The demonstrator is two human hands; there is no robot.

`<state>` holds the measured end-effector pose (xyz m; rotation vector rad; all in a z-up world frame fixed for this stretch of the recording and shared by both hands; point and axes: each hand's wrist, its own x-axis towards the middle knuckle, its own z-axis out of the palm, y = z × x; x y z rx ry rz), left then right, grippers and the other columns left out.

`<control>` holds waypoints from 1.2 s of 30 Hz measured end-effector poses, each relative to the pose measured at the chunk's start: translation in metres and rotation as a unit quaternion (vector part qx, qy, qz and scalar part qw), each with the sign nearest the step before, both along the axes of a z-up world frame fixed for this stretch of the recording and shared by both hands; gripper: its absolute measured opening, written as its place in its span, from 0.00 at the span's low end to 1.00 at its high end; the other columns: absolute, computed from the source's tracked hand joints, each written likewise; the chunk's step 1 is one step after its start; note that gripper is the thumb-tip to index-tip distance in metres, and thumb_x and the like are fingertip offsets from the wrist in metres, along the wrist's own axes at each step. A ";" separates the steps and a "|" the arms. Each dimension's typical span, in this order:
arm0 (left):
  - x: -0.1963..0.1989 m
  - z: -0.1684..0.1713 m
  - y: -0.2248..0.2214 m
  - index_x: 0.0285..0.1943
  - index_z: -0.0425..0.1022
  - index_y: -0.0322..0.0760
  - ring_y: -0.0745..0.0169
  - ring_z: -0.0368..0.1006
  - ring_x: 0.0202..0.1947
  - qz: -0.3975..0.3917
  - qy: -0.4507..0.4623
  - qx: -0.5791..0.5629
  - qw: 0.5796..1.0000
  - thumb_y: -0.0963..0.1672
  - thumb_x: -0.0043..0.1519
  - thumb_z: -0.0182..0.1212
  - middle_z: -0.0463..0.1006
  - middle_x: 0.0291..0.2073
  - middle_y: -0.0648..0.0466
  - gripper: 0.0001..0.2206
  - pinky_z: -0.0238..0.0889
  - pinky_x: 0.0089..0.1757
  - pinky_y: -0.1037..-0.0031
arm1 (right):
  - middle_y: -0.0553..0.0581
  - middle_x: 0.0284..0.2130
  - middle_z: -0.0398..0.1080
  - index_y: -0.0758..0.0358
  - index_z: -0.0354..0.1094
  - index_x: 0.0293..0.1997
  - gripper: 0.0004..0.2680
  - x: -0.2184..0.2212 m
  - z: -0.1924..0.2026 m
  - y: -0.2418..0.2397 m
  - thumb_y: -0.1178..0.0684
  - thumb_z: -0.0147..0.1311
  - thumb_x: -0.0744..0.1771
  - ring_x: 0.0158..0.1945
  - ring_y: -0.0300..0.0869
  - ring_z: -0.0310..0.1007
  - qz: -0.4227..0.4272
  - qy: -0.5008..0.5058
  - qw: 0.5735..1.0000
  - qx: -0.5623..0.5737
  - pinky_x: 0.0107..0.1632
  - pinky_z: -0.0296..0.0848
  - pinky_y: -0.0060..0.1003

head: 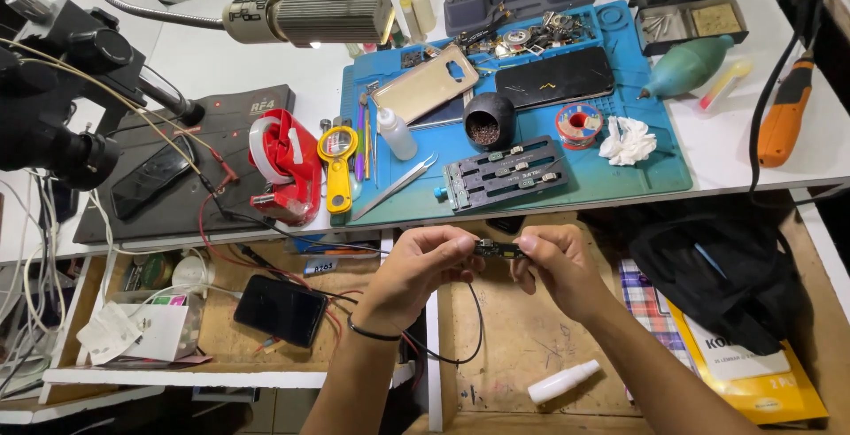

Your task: Inspecting and repairing a mobile phone circuit board using a magnifying glass and soldering iron at a repair station.

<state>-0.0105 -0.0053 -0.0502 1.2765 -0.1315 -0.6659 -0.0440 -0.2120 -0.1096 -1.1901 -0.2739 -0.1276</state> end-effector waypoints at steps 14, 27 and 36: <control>-0.003 -0.015 -0.004 0.41 0.83 0.35 0.56 0.77 0.39 0.010 0.028 -0.031 0.999 0.49 0.61 0.69 0.81 0.35 0.46 0.12 0.70 0.43 0.65 | 0.59 0.09 0.62 0.69 0.68 0.19 0.16 0.002 -0.011 -0.001 0.51 0.51 0.68 0.12 0.40 0.64 0.034 0.074 0.992 0.098 0.20 0.67 0.32; -0.012 -0.009 -0.010 0.34 0.81 0.35 0.60 0.76 0.36 0.034 0.029 -0.060 0.997 0.47 0.61 0.69 0.80 0.34 0.50 0.10 0.69 0.40 0.69 | 0.59 0.07 0.59 0.67 0.66 0.20 0.16 0.002 -0.011 -0.002 0.51 0.48 0.69 0.11 0.40 0.61 0.086 0.098 0.984 0.118 0.22 0.65 0.33; -0.013 -0.001 -0.014 0.33 0.81 0.36 0.61 0.75 0.34 0.042 0.028 -0.065 0.997 0.48 0.61 0.70 0.78 0.31 0.50 0.11 0.67 0.40 0.69 | 0.60 0.07 0.60 0.67 0.66 0.20 0.15 0.004 -0.017 -0.004 0.51 0.47 0.69 0.11 0.40 0.60 0.116 0.114 0.977 0.140 0.21 0.63 0.32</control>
